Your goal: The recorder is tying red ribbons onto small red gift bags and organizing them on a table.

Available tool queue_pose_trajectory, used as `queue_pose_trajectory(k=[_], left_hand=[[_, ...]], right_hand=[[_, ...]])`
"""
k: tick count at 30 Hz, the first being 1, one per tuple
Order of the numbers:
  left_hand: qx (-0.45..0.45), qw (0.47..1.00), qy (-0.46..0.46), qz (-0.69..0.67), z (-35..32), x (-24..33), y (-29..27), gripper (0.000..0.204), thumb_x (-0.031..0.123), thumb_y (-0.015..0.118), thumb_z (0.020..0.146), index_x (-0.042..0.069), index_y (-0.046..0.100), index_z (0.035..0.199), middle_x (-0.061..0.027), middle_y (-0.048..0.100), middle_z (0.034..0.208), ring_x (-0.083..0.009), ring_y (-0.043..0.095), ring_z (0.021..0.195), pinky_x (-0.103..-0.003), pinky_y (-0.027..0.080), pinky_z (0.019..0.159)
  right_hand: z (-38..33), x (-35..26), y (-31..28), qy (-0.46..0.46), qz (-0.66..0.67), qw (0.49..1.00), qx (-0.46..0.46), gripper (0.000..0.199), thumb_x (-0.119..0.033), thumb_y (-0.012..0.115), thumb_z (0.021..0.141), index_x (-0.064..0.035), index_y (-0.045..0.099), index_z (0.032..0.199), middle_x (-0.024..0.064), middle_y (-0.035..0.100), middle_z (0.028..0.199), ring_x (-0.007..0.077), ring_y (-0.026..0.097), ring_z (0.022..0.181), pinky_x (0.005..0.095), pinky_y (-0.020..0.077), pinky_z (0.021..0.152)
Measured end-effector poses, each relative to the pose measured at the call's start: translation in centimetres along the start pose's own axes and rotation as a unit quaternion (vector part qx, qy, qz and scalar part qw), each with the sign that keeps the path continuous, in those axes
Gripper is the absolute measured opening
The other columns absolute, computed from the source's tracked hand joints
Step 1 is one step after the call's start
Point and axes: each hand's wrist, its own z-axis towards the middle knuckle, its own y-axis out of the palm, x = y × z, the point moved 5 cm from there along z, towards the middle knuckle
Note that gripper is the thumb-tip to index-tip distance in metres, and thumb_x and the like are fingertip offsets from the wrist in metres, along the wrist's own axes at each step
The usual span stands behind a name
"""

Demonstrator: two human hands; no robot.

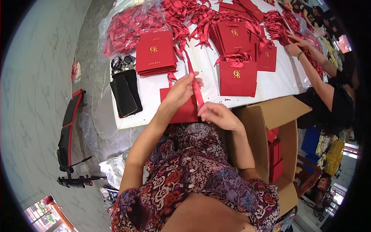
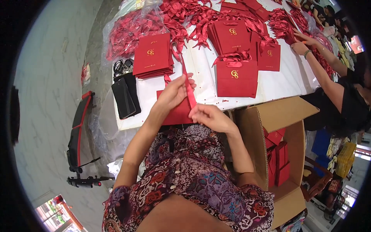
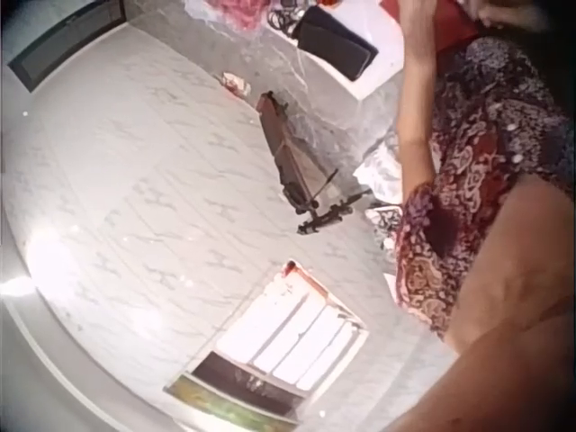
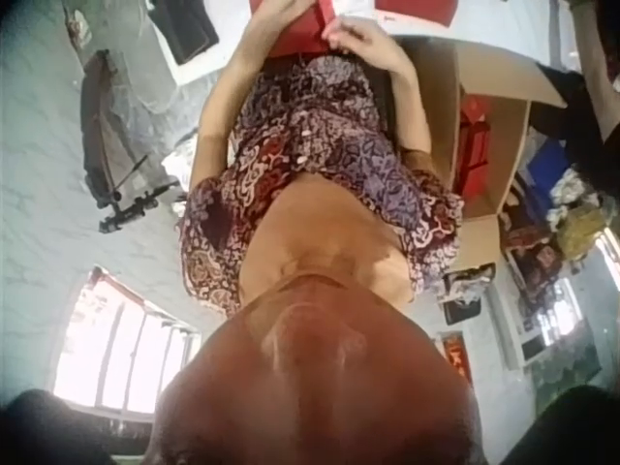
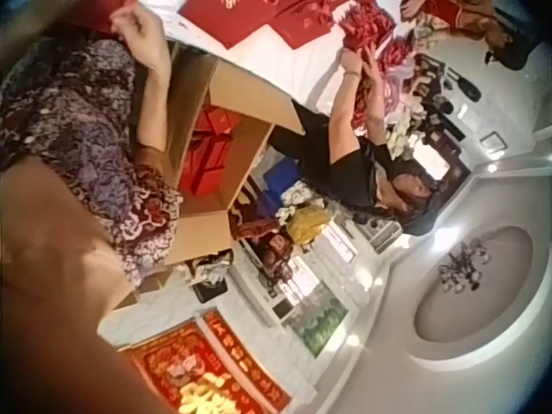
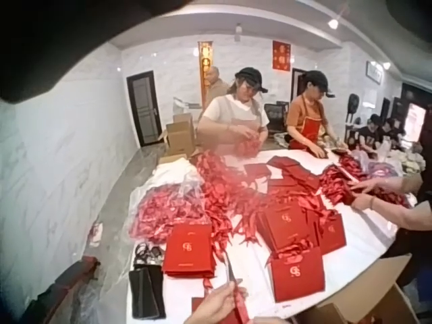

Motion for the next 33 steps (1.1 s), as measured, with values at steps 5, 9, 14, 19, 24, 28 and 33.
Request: queue_pose_trajectory(k=[5, 9, 14, 19, 24, 28, 33], left_hand=[[-0.026, 1.000, 0.012, 0.006, 1.6, 2.0, -0.5, 0.028, 0.022, 0.047, 0.106, 0.003, 0.054, 0.125, 0.0005, 0.056, 0.080, -0.0119, 0.054, 0.073, -0.030, 0.048, 0.074], [0.078, 0.997, 0.014, 0.025, 1.8, 1.8, -2.1, 0.028, 0.025, 0.050, 0.104, 0.004, 0.056, 0.122, 0.0008, 0.056, 0.079, -0.0117, 0.053, 0.069, -0.029, 0.048, 0.070], [0.064, 0.990, -0.080, -0.097, 3.3, -0.8, -2.1, 0.024, 0.021, 0.048, 0.105, 0.002, 0.055, 0.118, -0.0011, 0.057, 0.081, -0.0137, 0.054, 0.069, -0.031, 0.049, 0.070], [0.107, 0.988, -0.054, -0.098, 4.5, -1.9, -2.4, 0.022, 0.018, 0.044, 0.106, 0.002, 0.052, 0.118, -0.0035, 0.057, 0.082, -0.0164, 0.055, 0.068, -0.032, 0.050, 0.069], [0.129, 0.979, -0.050, -0.151, 4.9, -1.5, -4.9, 0.017, 0.018, 0.042, 0.106, 0.006, 0.053, 0.104, -0.0042, 0.058, 0.080, -0.0183, 0.057, 0.069, -0.034, 0.053, 0.068], [0.053, 0.997, -0.062, -0.011, 6.1, -0.5, -2.2, 0.023, 0.026, 0.046, 0.105, 0.006, 0.055, 0.113, -0.0043, 0.063, 0.084, -0.0177, 0.062, 0.072, -0.032, 0.054, 0.068], [0.062, 0.813, 0.129, 0.564, 4.7, 3.5, 0.2, 0.042, 0.029, 0.067, 0.093, 0.003, 0.056, 0.123, -0.0075, 0.067, 0.093, -0.0195, 0.065, 0.074, -0.034, 0.054, 0.068]], right_hand=[[-2.2, -0.8, 0.2, 0.082, -0.053, 0.991, -0.087, 0.014, -0.012, 0.061, 0.098, -0.0003, 0.065, 0.105, -0.0006, 0.062, 0.088, 0.0058, 0.058, 0.082, 0.0238, 0.0493, 0.069], [-4.7, -3.7, -1.5, 0.032, 0.000, 0.995, -0.091, 0.010, -0.008, 0.063, 0.096, 0.0011, 0.066, 0.100, 0.0040, 0.066, 0.086, 0.0102, 0.062, 0.078, 0.0257, 0.0494, 0.066], [-7.1, -8.5, -2.2, -0.172, 0.029, 0.973, -0.154, 0.009, -0.005, 0.069, 0.091, 0.0027, 0.068, 0.086, 0.0118, 0.068, 0.079, 0.0212, 0.065, 0.071, 0.0320, 0.0486, 0.061], [-6.7, -7.7, -1.7, -0.094, 0.042, 0.982, -0.156, 0.012, -0.009, 0.072, 0.090, 0.0009, 0.068, 0.086, 0.0106, 0.069, 0.077, 0.0225, 0.065, 0.071, 0.0323, 0.0501, 0.062], [-8.0, -10.5, -1.9, -0.355, 0.163, 0.827, -0.405, 0.015, -0.011, 0.067, 0.095, -0.0003, 0.070, 0.084, 0.0111, 0.070, 0.084, 0.0219, 0.065, 0.069, 0.0333, 0.0516, 0.058], [-8.0, -11.8, -3.4, -0.400, 0.251, 0.788, -0.396, 0.019, -0.011, 0.063, 0.097, 0.0012, 0.069, 0.084, 0.0124, 0.068, 0.079, 0.0219, 0.063, 0.065, 0.0313, 0.0511, 0.055], [-4.5, -8.3, -4.4, -0.157, 0.198, 0.967, 0.024, 0.015, -0.009, 0.062, 0.095, 0.0040, 0.068, 0.098, 0.0083, 0.064, 0.079, 0.0140, 0.061, 0.073, 0.0243, 0.0498, 0.066]])
